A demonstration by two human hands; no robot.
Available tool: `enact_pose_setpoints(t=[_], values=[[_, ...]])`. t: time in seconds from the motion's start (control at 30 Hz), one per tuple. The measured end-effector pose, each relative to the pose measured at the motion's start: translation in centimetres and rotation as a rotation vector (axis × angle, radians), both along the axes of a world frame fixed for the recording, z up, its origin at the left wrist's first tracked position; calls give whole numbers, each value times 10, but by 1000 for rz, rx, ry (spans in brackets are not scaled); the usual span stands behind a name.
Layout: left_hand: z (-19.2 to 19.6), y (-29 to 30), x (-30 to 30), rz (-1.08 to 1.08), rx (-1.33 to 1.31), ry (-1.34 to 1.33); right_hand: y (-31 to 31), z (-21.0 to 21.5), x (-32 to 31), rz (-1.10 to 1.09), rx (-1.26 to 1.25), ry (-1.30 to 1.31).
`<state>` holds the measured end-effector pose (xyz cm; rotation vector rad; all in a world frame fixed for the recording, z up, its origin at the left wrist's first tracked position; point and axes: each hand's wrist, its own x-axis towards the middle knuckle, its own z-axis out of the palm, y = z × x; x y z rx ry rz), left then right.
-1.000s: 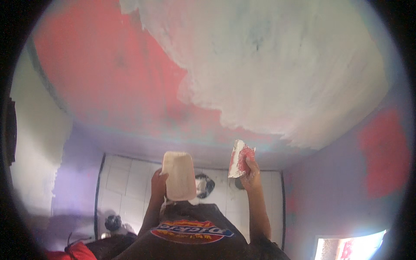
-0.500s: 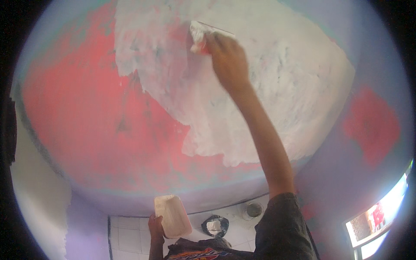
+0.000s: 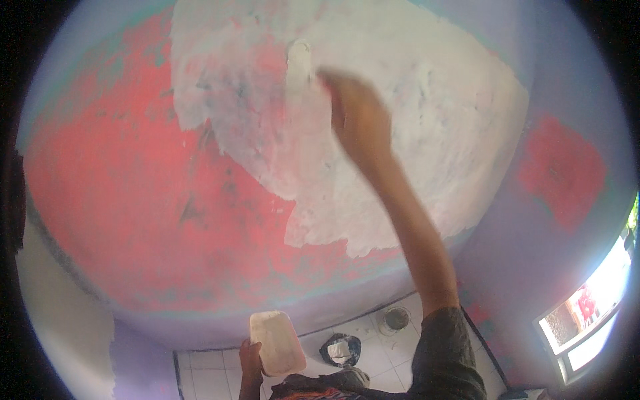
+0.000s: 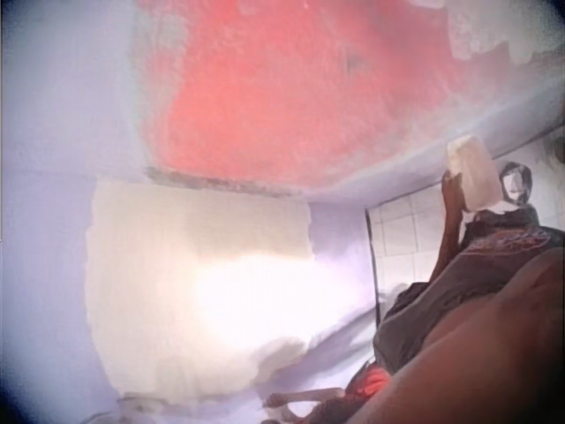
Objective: The person repeatedly scoops white paint from a small container and applies it to the ceiling using a sponge. The ceiling is partially painted white over a pink and blue base. Another person is visible in the background working on a wall.
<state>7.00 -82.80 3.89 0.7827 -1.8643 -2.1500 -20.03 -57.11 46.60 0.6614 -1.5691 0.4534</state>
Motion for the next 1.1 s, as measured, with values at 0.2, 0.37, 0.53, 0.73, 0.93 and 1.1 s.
enact_pose_setpoints(t=[0.2, 0.37, 0.53, 0.73, 0.93, 1.1], values=[[-4, 8, -10, -23, 94, -6, 6, 79, -36, -182, 200, 133], [-13, -8, -3, -14, 97, -56, -18, -114, -13, 47, 352, -165], [-10, -8, -14, -84, 76, -38, -9, -193, 7, 120, 368, -420], [9, -20, 4, -29, 10, -41, -4, 0, -17, -119, 73, 49], [-15, -16, -2, -50, 29, -80, -27, -165, -43, -188, 289, -96], [-8, -3, -7, -58, 60, -67, -13, -199, 8, -10, 331, -277]])
